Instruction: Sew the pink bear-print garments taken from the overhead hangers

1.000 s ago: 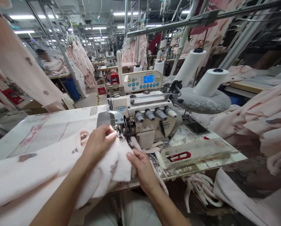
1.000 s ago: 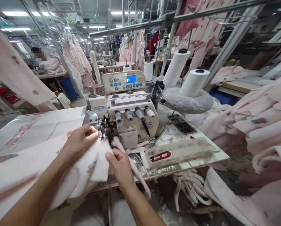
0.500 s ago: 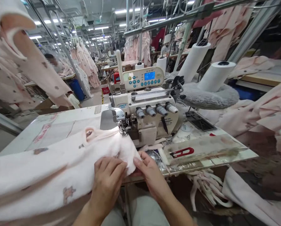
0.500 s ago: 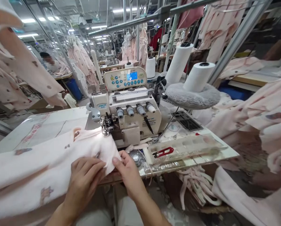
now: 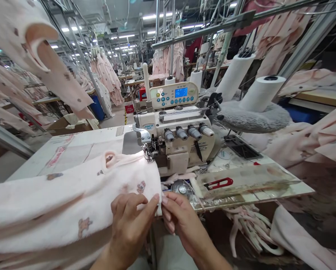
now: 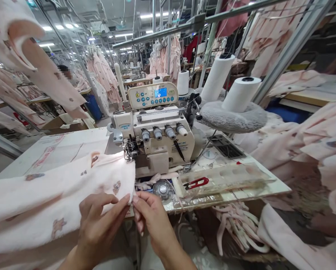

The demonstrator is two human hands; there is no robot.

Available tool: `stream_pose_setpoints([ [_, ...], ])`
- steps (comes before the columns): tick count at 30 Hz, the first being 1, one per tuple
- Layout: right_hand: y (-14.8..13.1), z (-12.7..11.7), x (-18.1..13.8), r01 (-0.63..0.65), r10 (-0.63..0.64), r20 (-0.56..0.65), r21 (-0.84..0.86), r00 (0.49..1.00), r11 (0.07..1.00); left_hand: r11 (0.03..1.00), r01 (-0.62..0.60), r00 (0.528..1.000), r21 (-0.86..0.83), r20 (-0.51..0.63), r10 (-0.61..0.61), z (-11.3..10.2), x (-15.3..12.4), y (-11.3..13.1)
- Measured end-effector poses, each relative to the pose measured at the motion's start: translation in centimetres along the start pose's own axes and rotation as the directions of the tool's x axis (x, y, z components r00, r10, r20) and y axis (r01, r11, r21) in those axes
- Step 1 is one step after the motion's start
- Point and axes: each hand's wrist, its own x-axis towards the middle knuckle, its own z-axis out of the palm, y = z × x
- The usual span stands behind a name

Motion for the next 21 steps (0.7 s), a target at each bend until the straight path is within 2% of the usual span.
stream_pose_setpoints([
  [2, -0.1, -0.3, -0.1, 0.062, -0.058, 0.034, -0.147, 0.998, 0.987, 0.998, -0.049, 0.998, 0.030, -0.035, 0.050, -0.2, 0.5, -0.4],
  [3, -0.2, -0.6, 0.0, 0.168, -0.172, 0.012, -0.302, 0.985, 0.938, 0.997, -0.072, 0.996, 0.033, -0.055, 0.073, -0.4, 0.8, -0.4],
  [4, -0.4, -0.8, 0.1, 0.293, -0.338, -0.007, -0.481, 0.941, 0.827, 0.996, -0.084, 0.994, 0.031, -0.074, 0.086, -0.5, 1.2, -0.4],
  [5, -0.5, -1.0, 0.2, 0.405, -0.524, 0.009, -0.645, 0.852, 0.648, 0.996, -0.088, 0.992, 0.023, -0.088, 0.089, -0.6, 1.5, -0.3],
  [6, -0.7, -1.2, 0.5, 0.482, -0.684, 0.068, -0.759, 0.726, 0.436, 0.996, -0.092, 0.991, 0.009, -0.099, 0.092, -0.8, 1.8, -0.2],
  [7, -0.8, -1.4, 0.7, 0.528, -0.785, 0.158, -0.815, 0.600, 0.240, 0.995, -0.096, 0.990, -0.013, -0.102, 0.094, -0.9, 2.1, -0.1],
  [8, -0.8, -1.5, 1.0, 0.560, -0.824, 0.254, -0.823, 0.507, 0.092, 0.995, -0.093, 0.992, -0.044, -0.085, 0.089, -1.1, 2.4, -0.1],
  [9, -0.9, -1.5, 1.2, 0.588, -0.830, 0.331, -0.809, 0.450, -0.004, 0.994, -0.064, 0.997, -0.084, -0.044, 0.060, -1.2, 2.8, -0.2],
  [10, -0.8, -1.5, 1.4, 0.610, -0.825, 0.380, -0.790, 0.418, -0.055, 0.992, -0.010, 1.000, -0.126, 0.016, 0.012, -1.2, 3.3, -0.6],
  [12, -0.6, -1.3, 1.7, 0.632, -0.823, 0.403, -0.771, 0.400, -0.071, 0.973, 0.169, 0.977, -0.155, 0.153, -0.145, -0.9, 4.6, -2.1],
  [15, 0.0, -1.3, 1.7, 0.628, -0.828, 0.394, -0.776, 0.399, -0.066, 0.924, 0.381, 0.883, -0.026, 0.306, -0.355, 0.7, 6.9, -5.3],
  [18, 0.4, -1.6, 1.5, 0.615, -0.827, 0.404, -0.783, 0.391, -0.092, 0.910, 0.411, 0.808, 0.057, 0.439, -0.393, 2.6, 8.2, -8.0],
  [21, 0.3, -2.0, 1.5, 0.614, -0.823, 0.423, -0.781, 0.380, -0.118, 0.914, 0.404, 0.811, 0.028, 0.451, -0.372, 3.6, 8.4, -9.0],
])
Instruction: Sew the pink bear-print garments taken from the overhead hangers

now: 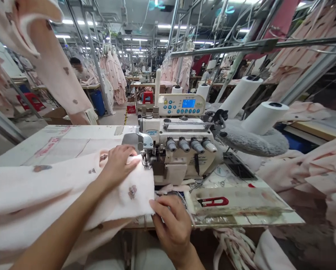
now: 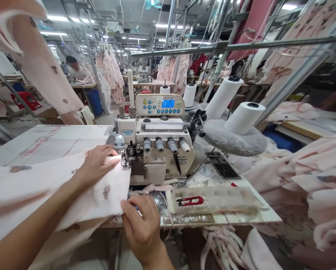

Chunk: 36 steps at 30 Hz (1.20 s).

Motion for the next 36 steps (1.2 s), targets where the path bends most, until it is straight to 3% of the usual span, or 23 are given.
stream_pose_setpoints([
  [5, 0.8, 0.3, 0.9, 0.002, -0.001, 0.011, -0.010, 1.000, 1.000, 1.000, 0.005, 0.999, 0.010, -0.034, -0.004, 0.2, 0.8, -0.7],
  [13, 2.8, 1.5, 3.8, 0.004, 0.005, 0.055, -0.162, 0.998, 0.987, 0.996, -0.076, 0.994, 0.044, -0.069, 0.079, 1.2, 4.8, -3.1],
  [19, 1.9, 1.5, 4.8, -0.092, 0.120, 0.051, -0.380, 0.991, 0.920, 0.997, -0.021, 0.998, 0.077, -0.061, 0.026, 1.4, 7.1, -3.8],
  [26, -0.7, 1.6, 2.3, -0.047, 0.071, 0.102, -0.215, 0.992, 0.975, 0.981, 0.172, 0.985, 0.091, 0.005, -0.174, 0.5, 9.7, -4.8],
  [28, -1.2, 1.6, 1.8, -0.093, 0.110, 0.138, -0.128, 0.984, 0.987, 0.968, 0.238, 0.970, 0.078, 0.026, -0.240, 0.0, 8.6, -5.8],
  [30, -1.5, 1.6, 1.4, -0.170, 0.173, 0.170, -0.032, 0.970, 0.985, 0.958, 0.282, 0.958, 0.057, 0.042, -0.284, -0.4, 5.8, -7.0],
  [33, -1.5, 2.0, 1.1, -0.322, 0.292, 0.234, 0.100, 0.927, 0.942, 0.947, 0.321, 0.946, 0.018, 0.045, -0.322, -0.6, -0.7, -8.1],
  [36, -1.3, 3.1, 1.0, -0.512, 0.426, 0.353, 0.200, 0.833, 0.835, 0.910, 0.402, 0.916, -0.102, 0.033, -0.401, -1.0, -7.1, -7.0],
])
